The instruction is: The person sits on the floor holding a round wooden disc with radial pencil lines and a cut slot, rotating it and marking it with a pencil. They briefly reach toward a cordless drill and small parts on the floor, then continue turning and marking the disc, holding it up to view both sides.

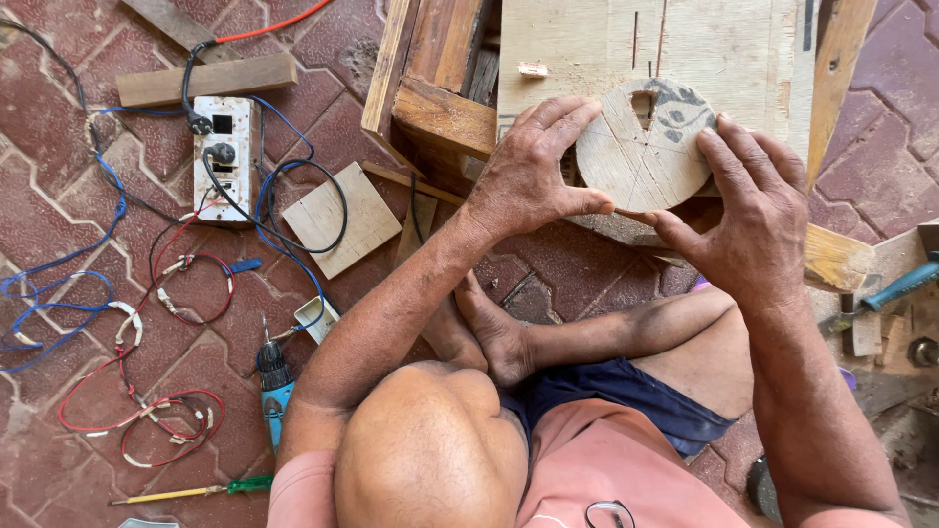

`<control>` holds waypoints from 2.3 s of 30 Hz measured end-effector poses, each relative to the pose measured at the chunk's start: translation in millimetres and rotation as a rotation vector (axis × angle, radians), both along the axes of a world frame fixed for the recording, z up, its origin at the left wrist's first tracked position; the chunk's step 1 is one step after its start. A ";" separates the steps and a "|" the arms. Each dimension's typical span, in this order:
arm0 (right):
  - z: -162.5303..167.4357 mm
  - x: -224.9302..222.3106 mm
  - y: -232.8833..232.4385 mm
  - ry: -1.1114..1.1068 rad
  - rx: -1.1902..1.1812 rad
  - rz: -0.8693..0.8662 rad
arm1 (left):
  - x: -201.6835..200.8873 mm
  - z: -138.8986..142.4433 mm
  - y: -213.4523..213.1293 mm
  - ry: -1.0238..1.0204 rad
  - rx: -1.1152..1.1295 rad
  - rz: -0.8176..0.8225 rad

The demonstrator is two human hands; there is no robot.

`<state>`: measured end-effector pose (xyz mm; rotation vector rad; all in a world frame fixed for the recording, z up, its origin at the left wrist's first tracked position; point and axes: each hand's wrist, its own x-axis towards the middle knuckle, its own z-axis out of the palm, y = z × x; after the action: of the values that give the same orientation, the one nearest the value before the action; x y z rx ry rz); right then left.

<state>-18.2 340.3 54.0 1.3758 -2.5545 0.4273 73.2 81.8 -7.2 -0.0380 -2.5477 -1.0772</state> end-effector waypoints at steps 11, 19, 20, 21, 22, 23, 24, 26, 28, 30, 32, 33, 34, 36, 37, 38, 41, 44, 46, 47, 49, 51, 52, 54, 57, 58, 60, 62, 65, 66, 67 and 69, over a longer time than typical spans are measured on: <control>0.4 -0.9 1.4 0.005 0.011 -0.010 | -0.4 2.9 3.3 0.034 0.025 0.001; 1.2 -2.1 1.9 -0.009 0.028 -0.012 | -0.5 5.0 3.4 0.032 0.042 0.002; 1.6 -2.4 1.8 -0.006 0.026 -0.007 | -1.1 5.1 3.7 0.032 0.040 0.004; 1.8 -2.8 1.7 -0.006 0.024 -0.001 | -1.6 5.2 4.0 0.032 0.039 0.007; 2.3 -2.8 2.0 -0.017 0.029 -0.006 | -2.0 5.2 4.5 0.034 0.037 0.007; 2.6 -2.9 2.1 -0.028 0.034 -0.009 | -2.7 5.2 4.7 0.037 0.034 0.008; 2.6 -3.1 1.9 -0.039 0.038 -0.013 | -2.9 5.2 4.4 0.041 0.030 0.008; 2.6 -2.6 1.9 -0.011 0.037 -0.014 | -2.3 5.0 4.6 0.036 0.036 0.007; 3.0 -2.5 2.3 0.002 0.043 -0.017 | -2.1 4.8 5.1 0.032 0.043 0.009; 3.2 -2.3 2.8 -0.005 0.054 -0.018 | -1.7 4.6 5.6 0.024 0.050 0.016; 3.4 -2.4 3.3 -0.013 0.050 -0.022 | -2.4 4.7 5.7 0.035 0.048 0.012; 3.7 -2.7 3.5 -0.017 0.049 -0.025 | -3.0 4.8 5.8 0.041 0.047 0.010; 4.0 -2.8 3.8 -0.015 0.051 -0.023 | -3.1 5.0 5.8 0.041 0.049 0.013; 4.6 -2.9 4.2 -0.013 0.054 -0.022 | -3.4 5.3 6.0 0.040 0.053 0.016; 4.9 -2.9 4.2 -0.012 0.054 -0.022 | -3.5 5.4 6.4 0.038 0.054 0.015; 5.4 -3.0 4.0 -0.010 0.053 -0.021 | -4.0 5.6 6.9 0.038 0.056 0.014; 7.6 -2.9 1.7 -0.002 0.060 -0.020 | -4.3 5.7 7.4 0.041 0.052 0.021; 12.2 -1.8 -2.3 0.010 0.070 -0.020 | -4.3 5.6 7.8 0.043 0.051 0.028; 16.5 -0.8 -5.3 0.018 0.075 -0.019 | -4.2 5.6 8.0 0.043 0.055 0.029; 18.7 -0.2 -6.8 0.023 0.077 -0.019 | -4.2 5.6 8.1 0.043 0.058 0.028; 22.5 0.8 -9.5 0.027 0.079 -0.018 | -4.6 5.7 8.2 0.049 0.059 0.028; 25.1 1.6 -11.3 0.024 0.083 -0.019 | -5.1 5.7 8.5 0.060 0.055 0.027; 25.8 1.7 -11.8 0.030 0.084 -0.015 | -5.5 5.7 8.4 0.063 0.057 0.023; 26.1 1.2 -12.0 0.039 0.086 -0.005 | -5.8 5.6 8.3 0.067 0.063 0.016; 24.4 0.2 -10.7 0.019 0.085 -0.015 | -5.6 5.7 8.7 0.063 0.076 0.022; 23.8 -0.3 -10.0 0.015 0.088 -0.013 | -5.8 5.8 8.7 0.064 0.077 0.020; 22.6 -0.9 -9.1 0.005 0.093 -0.009 | -5.8 6.1 8.4 0.064 0.080 0.017; 22.4 -1.4 -8.1 0.018 0.091 -0.010 | -6.1 6.5 8.3 0.071 0.078 0.016; 22.3 -2.2 -7.9 0.013 0.084 -0.010 | -6.2 7.1 8.1 0.069 0.078 0.020; 22.3 -2.5 -7.7 0.007 0.081 -0.011 | -6.5 7.3 8.1 0.067 0.077 0.022; 22.1 -2.8 -7.4 0.004 0.083 -0.011 | -6.8 7.3 8.1 0.067 0.078 0.019; 21.0 -3.4 -7.0 -0.004 0.087 -0.010 | -7.2 7.2 8.1 0.066 0.079 0.015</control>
<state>-21.6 333.3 75.0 1.3919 -2.6109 0.3214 66.0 90.0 0.0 -0.0322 -2.4412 -1.1510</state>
